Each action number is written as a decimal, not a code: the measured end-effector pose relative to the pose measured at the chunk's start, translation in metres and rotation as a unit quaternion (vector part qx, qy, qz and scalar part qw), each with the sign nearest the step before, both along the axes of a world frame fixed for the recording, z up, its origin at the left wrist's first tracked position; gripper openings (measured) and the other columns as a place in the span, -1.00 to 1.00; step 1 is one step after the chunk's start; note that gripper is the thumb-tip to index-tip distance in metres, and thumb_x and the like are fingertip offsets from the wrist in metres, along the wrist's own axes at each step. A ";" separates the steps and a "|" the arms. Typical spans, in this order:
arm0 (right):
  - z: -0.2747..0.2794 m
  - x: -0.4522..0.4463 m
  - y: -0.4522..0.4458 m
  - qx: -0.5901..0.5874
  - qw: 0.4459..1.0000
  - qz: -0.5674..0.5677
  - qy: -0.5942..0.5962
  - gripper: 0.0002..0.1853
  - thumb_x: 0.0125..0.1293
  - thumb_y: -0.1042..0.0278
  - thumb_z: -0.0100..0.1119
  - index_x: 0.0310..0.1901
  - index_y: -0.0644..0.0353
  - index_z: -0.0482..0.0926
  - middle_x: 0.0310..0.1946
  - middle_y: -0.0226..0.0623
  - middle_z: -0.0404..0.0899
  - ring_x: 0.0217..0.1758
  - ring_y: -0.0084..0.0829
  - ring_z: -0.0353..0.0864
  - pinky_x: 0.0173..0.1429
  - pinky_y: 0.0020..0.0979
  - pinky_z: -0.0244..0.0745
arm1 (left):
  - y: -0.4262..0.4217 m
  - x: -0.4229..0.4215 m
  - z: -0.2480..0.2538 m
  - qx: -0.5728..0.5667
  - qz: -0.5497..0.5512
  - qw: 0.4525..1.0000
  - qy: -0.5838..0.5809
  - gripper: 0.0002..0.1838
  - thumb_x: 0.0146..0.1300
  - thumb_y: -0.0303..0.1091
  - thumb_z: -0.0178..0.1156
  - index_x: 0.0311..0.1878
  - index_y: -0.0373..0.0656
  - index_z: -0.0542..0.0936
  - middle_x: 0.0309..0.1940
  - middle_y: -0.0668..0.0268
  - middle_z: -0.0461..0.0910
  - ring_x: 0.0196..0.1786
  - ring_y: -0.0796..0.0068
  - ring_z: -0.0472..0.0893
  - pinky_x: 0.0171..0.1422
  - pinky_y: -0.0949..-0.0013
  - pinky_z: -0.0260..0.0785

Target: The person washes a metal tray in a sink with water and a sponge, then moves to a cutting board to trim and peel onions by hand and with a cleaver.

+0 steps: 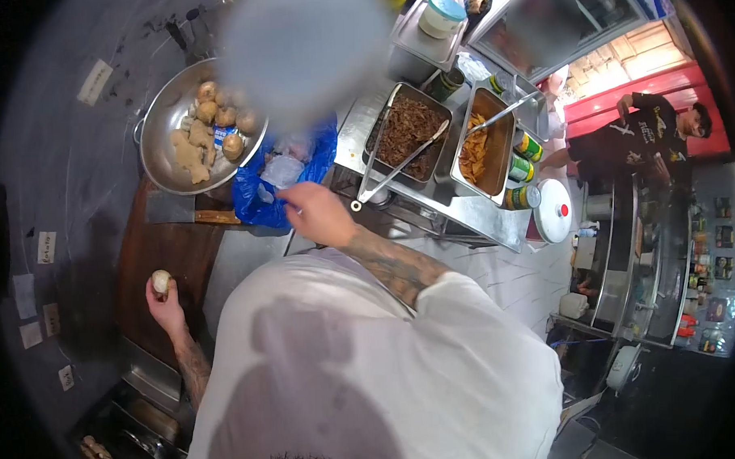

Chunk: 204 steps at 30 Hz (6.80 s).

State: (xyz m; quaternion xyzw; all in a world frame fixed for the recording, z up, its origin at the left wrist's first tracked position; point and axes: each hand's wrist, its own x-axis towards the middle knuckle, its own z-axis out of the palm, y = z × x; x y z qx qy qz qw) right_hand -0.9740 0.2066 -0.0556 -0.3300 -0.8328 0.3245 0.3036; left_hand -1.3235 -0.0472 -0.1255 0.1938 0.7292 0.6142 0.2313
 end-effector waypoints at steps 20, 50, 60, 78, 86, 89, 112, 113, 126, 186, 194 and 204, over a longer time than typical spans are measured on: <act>-0.047 0.108 -0.005 -0.548 0.616 -0.276 0.493 -0.85 0.52 0.34 0.12 0.01 0.04 0.38 -0.14 -0.25 0.60 -0.23 -0.40 0.64 -0.03 -0.24 0.71 | 0.023 0.024 0.048 -0.161 0.002 0.886 0.435 -0.28 0.35 -0.29 0.32 0.49 -0.25 0.26 0.49 -0.03 0.16 0.53 -0.02 0.22 0.57 0.01 0.13; 0.046 0.430 -0.141 -0.371 0.801 -0.290 0.369 -0.13 0.29 0.54 0.20 0.57 -0.01 -0.01 -0.33 -0.41 0.45 -0.49 -0.63 0.34 -0.45 -0.55 0.26 | 0.322 0.454 0.097 0.108 -0.522 0.832 0.150 -0.73 0.33 -0.40 0.29 0.05 -0.29 0.65 -0.29 0.29 0.71 -0.28 0.60 0.63 -0.15 0.46 0.49; 0.056 0.512 -0.122 -0.440 0.813 -0.248 0.290 -0.14 0.16 0.58 0.29 0.52 0.17 0.17 -0.25 -0.44 0.43 -0.23 -0.61 0.45 -0.08 -0.53 0.42 | 0.529 0.670 0.125 -0.099 -0.537 0.650 0.528 -0.54 0.19 -0.11 0.35 -0.01 -0.33 0.67 -0.11 -0.04 0.72 0.00 -0.04 0.70 0.11 0.06 0.55; 0.006 0.480 -0.282 -0.316 0.639 -0.610 0.347 -0.43 0.06 0.65 0.21 0.18 0.19 0.45 -0.38 -0.57 0.37 -0.32 -0.70 0.36 -0.20 -0.60 0.30 | 0.538 0.672 0.171 0.037 -0.594 0.620 0.511 -0.69 0.33 -0.25 0.19 -0.02 -0.26 0.67 -0.16 -0.16 0.67 0.01 -0.20 0.64 0.13 -0.02 0.47; 0.028 0.499 -0.263 -0.383 0.689 -0.533 0.307 -0.34 0.17 0.43 0.39 0.33 0.21 0.38 -0.17 -0.49 0.49 -0.23 -0.66 0.48 -0.21 -0.54 0.49 | 0.423 0.665 0.246 0.144 -0.684 0.576 0.425 -0.73 0.38 -0.40 0.16 0.08 -0.26 0.63 -0.16 -0.12 0.66 -0.05 -0.14 0.65 0.04 0.09 0.48; 0.011 0.518 -0.271 -0.392 0.644 -0.357 0.552 -0.50 0.46 0.38 0.19 0.37 0.16 0.31 -0.26 -0.42 0.46 -0.50 -0.64 0.34 -0.46 -0.54 0.29 | 0.362 0.686 0.244 0.326 -0.691 0.470 0.442 -0.71 0.25 -0.58 0.17 0.02 -0.19 0.68 -0.14 0.08 0.66 -0.08 0.04 0.65 -0.02 0.17 0.49; 0.077 0.832 -0.557 -0.166 0.594 -0.314 0.722 -0.57 0.18 0.36 0.45 0.06 0.23 0.53 -0.12 -0.13 0.61 -0.33 -0.47 0.51 -0.29 -0.36 0.48 | -0.086 1.230 0.247 0.676 -0.675 -0.176 0.238 -0.56 0.04 -0.25 0.22 0.07 0.01 0.66 -0.25 0.45 0.44 -0.17 0.45 0.48 -0.03 0.41 0.47; 0.074 0.844 -0.564 -0.153 0.589 -0.343 0.716 -0.59 0.13 0.47 0.39 0.03 0.26 0.53 -0.15 -0.12 0.62 -0.38 -0.46 0.51 -0.29 -0.34 0.49 | -0.095 1.250 0.246 0.680 -0.676 -0.189 0.212 -0.56 0.05 -0.25 0.22 0.07 0.01 0.66 -0.23 0.45 0.45 -0.16 0.45 0.48 -0.01 0.40 0.47; -0.113 1.181 -0.635 -0.251 0.393 -0.623 0.628 -0.57 0.17 0.64 0.08 0.12 0.27 0.39 -0.37 -0.30 0.44 -0.48 -0.40 0.48 -0.38 -0.34 0.44 | 0.025 1.489 -0.011 0.202 -0.940 0.134 0.239 -0.56 0.27 -0.47 0.23 0.24 -0.16 0.55 0.11 -0.03 0.57 0.18 -0.08 0.55 0.29 0.08 0.41; -0.151 1.091 -0.098 -0.231 0.969 0.047 -0.074 -0.65 0.32 0.45 0.22 0.12 0.31 0.59 -0.22 -0.25 0.69 -0.27 -0.46 0.68 -0.15 -0.42 0.60 | -0.301 1.196 -0.134 -0.305 0.048 0.951 0.022 -0.41 0.23 -0.18 0.38 0.29 -0.22 0.53 -0.30 0.23 0.66 -0.28 0.40 0.62 -0.13 0.31 0.49; -0.030 0.645 -0.044 -0.601 0.747 0.116 0.259 -0.66 0.48 0.33 0.12 0.15 0.33 0.39 -0.10 -0.16 0.57 -0.22 -0.28 0.70 -0.08 -0.33 0.74 | -0.381 1.149 -0.153 -0.436 -0.020 0.872 -0.222 -0.56 0.25 -0.19 0.28 0.08 -0.32 0.60 -0.44 0.19 0.59 -0.44 0.31 0.62 -0.39 0.23 0.51; -0.066 0.433 0.106 -0.558 0.707 -0.203 0.384 -0.69 0.30 0.35 0.27 0.00 0.34 0.62 -0.10 -0.09 0.70 -0.23 -0.16 0.76 -0.29 -0.07 0.70 | -0.375 1.017 -0.160 -0.274 0.121 0.847 -0.439 -0.46 0.41 -0.19 0.17 0.38 -0.18 0.42 0.04 0.28 0.64 -0.15 0.20 0.66 -0.19 -0.01 0.47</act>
